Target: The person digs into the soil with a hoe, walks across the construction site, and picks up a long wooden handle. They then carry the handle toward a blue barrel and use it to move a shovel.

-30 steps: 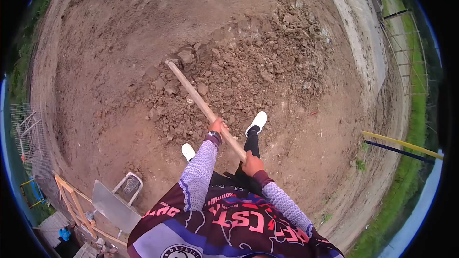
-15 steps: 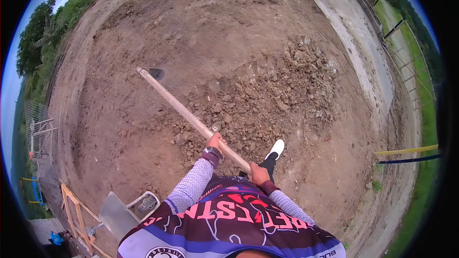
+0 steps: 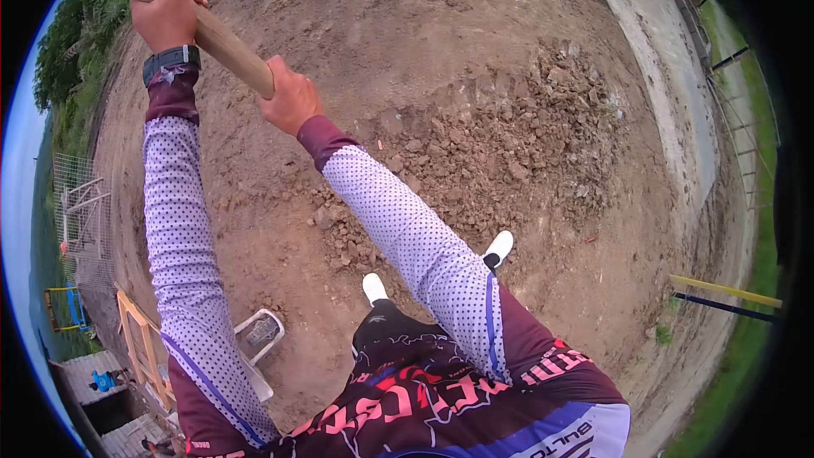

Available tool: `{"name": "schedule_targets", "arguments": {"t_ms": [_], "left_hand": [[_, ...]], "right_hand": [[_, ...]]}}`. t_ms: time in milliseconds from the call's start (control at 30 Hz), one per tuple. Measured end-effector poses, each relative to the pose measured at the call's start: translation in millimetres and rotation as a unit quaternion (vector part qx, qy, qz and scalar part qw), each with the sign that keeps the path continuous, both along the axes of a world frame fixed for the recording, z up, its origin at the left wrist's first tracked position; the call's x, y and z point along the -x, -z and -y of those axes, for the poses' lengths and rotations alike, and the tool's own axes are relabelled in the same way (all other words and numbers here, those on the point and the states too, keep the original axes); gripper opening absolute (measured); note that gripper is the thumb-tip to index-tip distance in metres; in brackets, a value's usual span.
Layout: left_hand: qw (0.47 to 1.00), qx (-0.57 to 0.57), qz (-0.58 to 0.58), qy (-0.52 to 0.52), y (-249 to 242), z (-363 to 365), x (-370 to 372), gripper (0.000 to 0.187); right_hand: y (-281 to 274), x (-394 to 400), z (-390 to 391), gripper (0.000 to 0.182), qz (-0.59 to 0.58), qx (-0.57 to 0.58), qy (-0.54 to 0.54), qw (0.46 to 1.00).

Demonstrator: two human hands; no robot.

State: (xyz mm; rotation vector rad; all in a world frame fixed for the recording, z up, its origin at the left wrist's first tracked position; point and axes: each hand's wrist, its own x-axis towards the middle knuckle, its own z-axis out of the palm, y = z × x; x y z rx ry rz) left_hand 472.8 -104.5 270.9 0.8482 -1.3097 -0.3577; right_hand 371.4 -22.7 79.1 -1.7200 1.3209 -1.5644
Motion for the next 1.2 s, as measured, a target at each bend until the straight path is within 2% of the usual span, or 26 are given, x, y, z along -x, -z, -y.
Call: {"name": "schedule_targets", "arguments": {"t_ms": [67, 100, 167, 233, 267, 300, 333, 367, 400, 433, 500, 567, 633, 667, 733, 800, 867, 900, 933, 1000, 1067, 1133, 1167, 1200], "left_hand": [[0.999, -0.027, 0.021, 0.016, 50, 13, 17, 0.029], [0.997, -0.080, 0.004, -0.012, 100, 8, 37, 0.032], [0.980, -0.188, -0.065, -0.014, 241, -26, 84, 0.036], [0.908, -0.411, -0.083, -0.028, 414, -105, 129, 0.047], [0.849, -0.522, -0.083, -0.011, 498, -164, 150, 0.049], [0.779, -0.626, -0.015, 0.007, 575, -228, 162, 0.051], [0.669, -0.738, 0.044, 0.079, 656, -287, 164, 0.054], [0.653, -0.756, 0.003, 0.041, 653, -327, 185, 0.054], [0.654, -0.756, -0.005, 0.033, 668, -357, 196, 0.053], [0.627, -0.776, 0.003, 0.062, 651, -368, 198, 0.051], [0.615, -0.779, -0.104, 0.060, 624, -386, 199, 0.038], [0.581, -0.780, -0.186, 0.139, 603, -401, 184, 0.028], [0.561, -0.788, -0.230, 0.109, 561, -410, 184, 0.020], [0.567, -0.783, -0.229, 0.110, 551, -417, 183, 0.020], [0.502, -0.809, -0.274, 0.135, 533, -443, 168, 0.015], [0.509, -0.801, -0.285, 0.134, 508, -435, 157, 0.014], [0.508, -0.797, -0.302, 0.126, 476, -427, 144, 0.013], [0.560, -0.750, -0.325, 0.134, 457, -402, 138, 0.013], [0.606, -0.703, -0.344, 0.139, 437, -381, 130, 0.013], [0.700, -0.611, -0.343, 0.135, 383, -329, 113, 0.014], [0.777, -0.523, -0.308, 0.166, 322, -272, 89, 0.011], [0.859, -0.423, -0.247, 0.148, 244, -211, 69, 0.013], [0.885, -0.378, -0.223, 0.156, 201, -180, 59, 0.014], [0.910, -0.334, -0.201, 0.141, 156, -152, 54, 0.016]], "right_hand": [[43, 15, 1, 0.036, 0.009, -0.054, -0.001, 0.999], [80, 28, -9, 0.037, -0.005, -0.111, 0.003, 0.994], [202, 62, -74, 0.038, -0.017, -0.249, -0.005, 0.968], [331, 103, -208, 0.041, -0.039, -0.396, 0.035, 0.917], [349, 127, -291, 0.043, -0.050, -0.483, 0.031, 0.874], [355, 144, -369, 0.045, -0.048, -0.528, 0.025, 0.848], [347, 151, -420, 0.045, -0.093, -0.601, 0.006, 0.794], [331, 163, -449, 0.046, -0.082, -0.623, 0.036, 0.777], [323, 175, -465, 0.045, -0.154, -0.673, 0.042, 0.722], [305, 180, -477, 0.044, -0.151, -0.669, 0.061, 0.725], [281, 190, -488, 0.044, -0.147, -0.651, 0.056, 0.743], [250, 192, -513, 0.042, -0.152, -0.640, 0.035, 0.752], [226, 196, -522, 0.041, -0.164, -0.622, 0.036, 0.764], [216, 195, -535, 0.041, -0.168, -0.620, 0.033, 0.766], [208, 193, -562, 0.043, -0.176, -0.614, 0.028, 0.769], [202, 194, -566, 0.043, -0.180, -0.587, 0.034, 0.789], [199, 194, -558, 0.042, -0.208, -0.497, 0.036, 0.842], [204, 192, -541, 0.043, -0.222, -0.445, 0.037, 0.867], [205, 186, -515, 0.046, -0.235, -0.434, 0.042, 0.869], [216, 164, -457, 0.049, -0.236, -0.286, 0.077, 0.925], [208, 137, -380, 0.052, -0.218, -0.209, 0.081, 0.950], [183, 107, -291, 0.055, -0.170, -0.138, 0.054, 0.974], [157, 92, -247, 0.055, -0.136, -0.148, 0.032, 0.979], [136, 79, -203, 0.054, -0.115, -0.084, 0.041, 0.989]]}}
